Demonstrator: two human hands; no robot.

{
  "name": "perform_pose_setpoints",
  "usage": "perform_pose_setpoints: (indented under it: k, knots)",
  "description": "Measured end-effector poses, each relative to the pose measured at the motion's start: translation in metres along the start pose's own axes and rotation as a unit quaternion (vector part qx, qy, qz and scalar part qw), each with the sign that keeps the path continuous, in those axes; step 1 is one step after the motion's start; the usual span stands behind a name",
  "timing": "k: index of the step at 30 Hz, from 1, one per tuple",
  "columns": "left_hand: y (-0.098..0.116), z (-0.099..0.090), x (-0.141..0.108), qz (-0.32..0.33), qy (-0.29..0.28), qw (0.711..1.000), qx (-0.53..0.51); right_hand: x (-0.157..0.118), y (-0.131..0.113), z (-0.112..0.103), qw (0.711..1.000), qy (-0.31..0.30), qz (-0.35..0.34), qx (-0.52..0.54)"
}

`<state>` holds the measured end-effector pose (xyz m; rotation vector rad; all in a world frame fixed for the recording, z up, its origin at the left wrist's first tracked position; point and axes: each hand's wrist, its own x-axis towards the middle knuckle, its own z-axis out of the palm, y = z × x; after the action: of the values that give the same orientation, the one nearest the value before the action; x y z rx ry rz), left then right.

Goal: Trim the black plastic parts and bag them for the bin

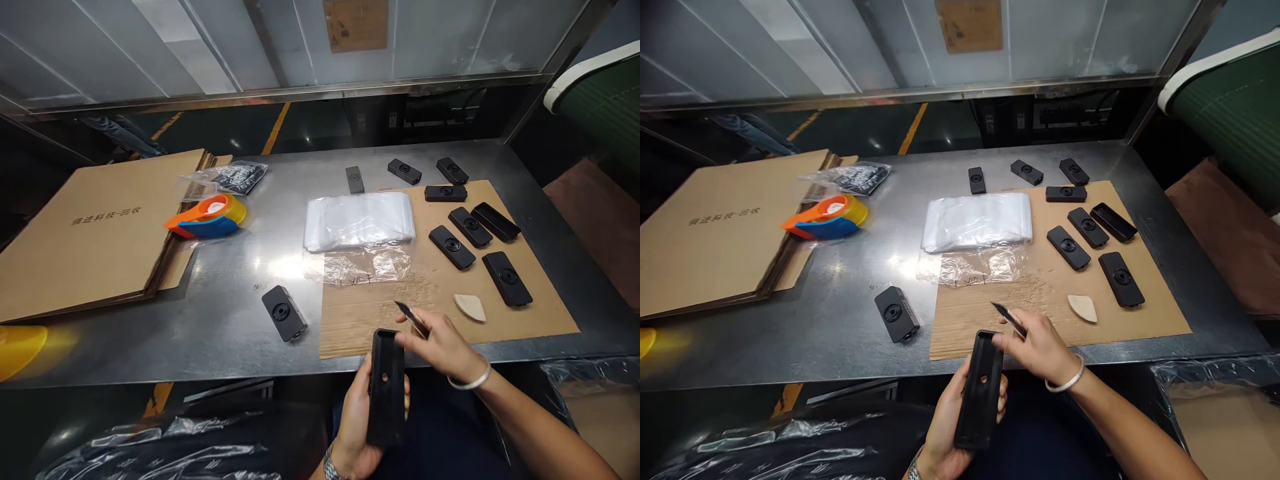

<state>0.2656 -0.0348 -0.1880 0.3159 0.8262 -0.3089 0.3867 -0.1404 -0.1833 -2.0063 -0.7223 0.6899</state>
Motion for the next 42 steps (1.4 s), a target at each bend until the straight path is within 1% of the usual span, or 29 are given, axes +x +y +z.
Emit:
perform_pose_setpoints:
  k: [2,3,6,7,9,11,13,15,18,20,21,22,23,25,27,29,32,34,37,38,40,42]
  knots:
    - [-0.002,0.0,0.002,0.031,0.03,0.999,-0.006,-0.012,-0.001,0.006,0.999,-0.023,0.019,0.01]
    - [-0.004,0.001,0.002,0.045,0.046,0.998,0.001,-0.016,-0.001,0.009,0.999,-0.017,0.028,0.011]
    - [-0.01,0.001,0.004,0.073,0.075,0.994,0.038,-0.016,0.002,0.017,0.998,0.049,0.037,0.012]
    - [-0.011,0.001,0.004,0.079,0.077,0.993,0.046,-0.013,0.004,0.019,0.997,0.064,0.039,0.015]
    - [-0.012,0.0,0.004,0.085,0.07,0.993,0.045,-0.007,0.007,0.021,0.997,0.068,0.037,0.025]
    - [-0.012,-0.001,0.005,0.09,0.07,0.993,0.025,-0.005,0.007,0.024,0.996,0.057,0.037,0.055]
    - [-0.01,-0.002,0.005,0.104,0.062,0.993,-0.004,-0.011,0.004,0.03,0.992,0.035,0.051,0.114]
    - [-0.007,-0.002,0.005,0.119,0.041,0.991,-0.039,-0.022,0.0,0.039,0.977,0.005,0.075,0.199]
    - [-0.001,-0.001,0.004,0.123,0.0,0.99,-0.065,-0.04,-0.004,0.049,0.938,-0.046,0.1,0.329]
    - [0.002,0.0,0.004,0.122,-0.023,0.99,-0.064,-0.047,-0.001,0.049,0.912,-0.076,0.09,0.394]
    - [0.004,0.0,0.003,0.122,-0.032,0.99,-0.06,-0.049,0.002,0.047,0.905,-0.086,0.081,0.409]
    - [0.005,0.0,0.003,0.121,-0.033,0.991,-0.055,-0.049,0.005,0.044,0.904,-0.087,0.075,0.411]
    - [0.006,0.0,0.003,0.125,-0.025,0.991,-0.049,-0.049,0.008,0.039,0.91,-0.079,0.074,0.4]
    - [0.006,0.001,0.005,0.145,0.0,0.989,-0.021,-0.045,0.012,0.03,0.933,-0.038,0.079,0.348]
    - [0.004,0.001,0.007,0.186,0.011,0.982,0.025,-0.041,0.012,0.023,0.954,0.006,0.073,0.292]
    - [0.001,0.002,0.01,0.24,-0.002,0.967,0.087,-0.038,0.008,0.019,0.964,0.012,0.047,0.261]
    - [-0.001,0.001,0.011,0.299,0.01,0.943,0.143,-0.031,0.003,0.021,0.973,0.006,0.03,0.229]
    - [0.002,-0.001,0.009,0.299,-0.002,0.94,0.163,-0.027,0.004,0.022,0.977,0.037,0.035,0.206]
    - [0.013,-0.004,0.002,0.27,-0.071,0.936,0.214,-0.02,0.008,0.017,0.98,0.086,0.034,0.175]
    - [0.017,-0.005,-0.001,0.264,-0.086,0.931,0.236,-0.018,0.01,0.014,0.981,0.088,0.029,0.17]
    - [0.025,-0.005,-0.006,0.264,-0.088,0.923,0.266,-0.015,0.012,0.009,0.981,0.061,0.025,0.184]
    - [0.031,-0.006,-0.01,0.246,-0.097,0.93,0.255,-0.015,0.012,0.006,0.97,0.027,0.051,0.235]
